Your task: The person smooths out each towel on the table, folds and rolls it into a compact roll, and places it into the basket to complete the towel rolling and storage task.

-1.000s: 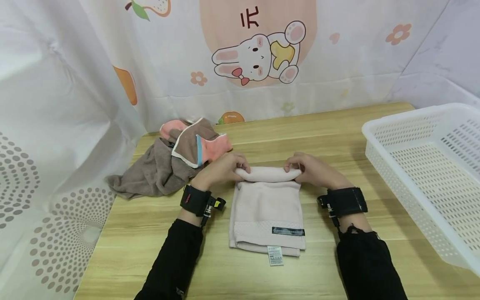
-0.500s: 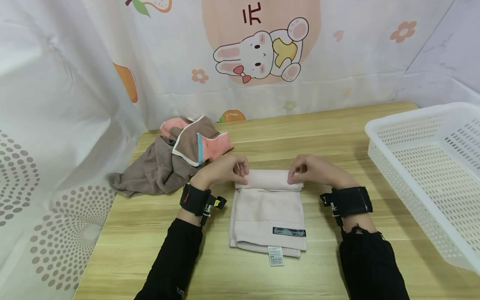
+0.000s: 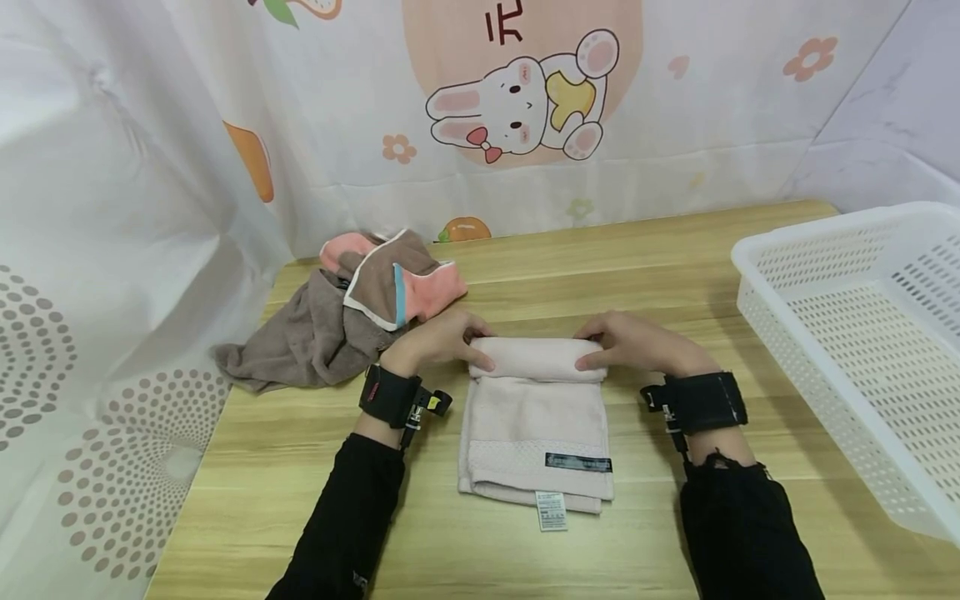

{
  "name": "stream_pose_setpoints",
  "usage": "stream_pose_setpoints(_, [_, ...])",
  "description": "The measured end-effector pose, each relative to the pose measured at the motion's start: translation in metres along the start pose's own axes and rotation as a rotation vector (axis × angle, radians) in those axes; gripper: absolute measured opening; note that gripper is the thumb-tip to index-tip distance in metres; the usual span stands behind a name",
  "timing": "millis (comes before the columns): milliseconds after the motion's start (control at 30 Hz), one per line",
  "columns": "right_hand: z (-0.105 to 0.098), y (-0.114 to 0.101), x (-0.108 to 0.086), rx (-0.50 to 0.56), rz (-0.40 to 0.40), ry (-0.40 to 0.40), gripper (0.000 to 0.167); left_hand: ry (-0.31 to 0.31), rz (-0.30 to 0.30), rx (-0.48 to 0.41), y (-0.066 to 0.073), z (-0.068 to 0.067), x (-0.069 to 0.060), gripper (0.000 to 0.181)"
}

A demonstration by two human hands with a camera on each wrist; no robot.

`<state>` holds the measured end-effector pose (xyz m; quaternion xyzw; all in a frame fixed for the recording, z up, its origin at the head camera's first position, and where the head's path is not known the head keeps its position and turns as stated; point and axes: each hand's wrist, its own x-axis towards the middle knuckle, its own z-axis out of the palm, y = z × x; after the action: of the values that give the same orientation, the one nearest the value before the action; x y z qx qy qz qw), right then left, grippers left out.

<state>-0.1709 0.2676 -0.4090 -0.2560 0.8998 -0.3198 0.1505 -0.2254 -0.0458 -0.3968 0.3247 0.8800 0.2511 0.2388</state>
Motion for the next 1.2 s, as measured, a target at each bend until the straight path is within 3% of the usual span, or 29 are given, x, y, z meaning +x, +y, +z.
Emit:
stream_pose_setpoints(167, [0.000, -0.005, -0.001, -0.013, 0.007, 0.016, 0.038, 0.002, 0.008, 0.013, 0.001, 0.000, 0.001, 0.048])
stream_pose_setpoints(433, [0.000, -0.013, -0.003, -0.058, -0.026, 0.109, 0.037, 0.090, 0.039, 0.046, 0.007, 0.000, 0.002, 0.039])
stream_pose_setpoints(567, [0.004, -0.011, 0.003, -0.099, -0.074, 0.213, 0.030, 0.180, 0.036, 0.086, 0.009, 0.003, 0.003, 0.037])
stream_pose_setpoints(667, [0.008, -0.008, 0.011, -0.150, -0.103, 0.282, 0.034, 0.257, 0.058, 0.150, 0.011, 0.007, 0.006, 0.035])
stream_pose_setpoints(800, [0.013, -0.007, 0.015, -0.173, -0.101, 0.311, 0.041, 0.303, 0.085, 0.201, 0.013, 0.010, 0.010, 0.036])
stream_pose_setpoints(1000, [0.013, -0.008, 0.014, -0.178, -0.140, 0.303, 0.045, 0.275, 0.108, 0.201, 0.015, 0.009, 0.009, 0.032])
stream_pose_setpoints(1133, [0.011, -0.008, 0.012, -0.159, -0.197, 0.255, 0.047, 0.186, 0.127, 0.109, 0.019, 0.000, 0.000, 0.023])
stream_pose_setpoints(1200, [0.009, -0.006, 0.009, -0.095, -0.233, 0.217, 0.043, 0.129, 0.143, 0.047, 0.020, -0.005, -0.006, 0.014])
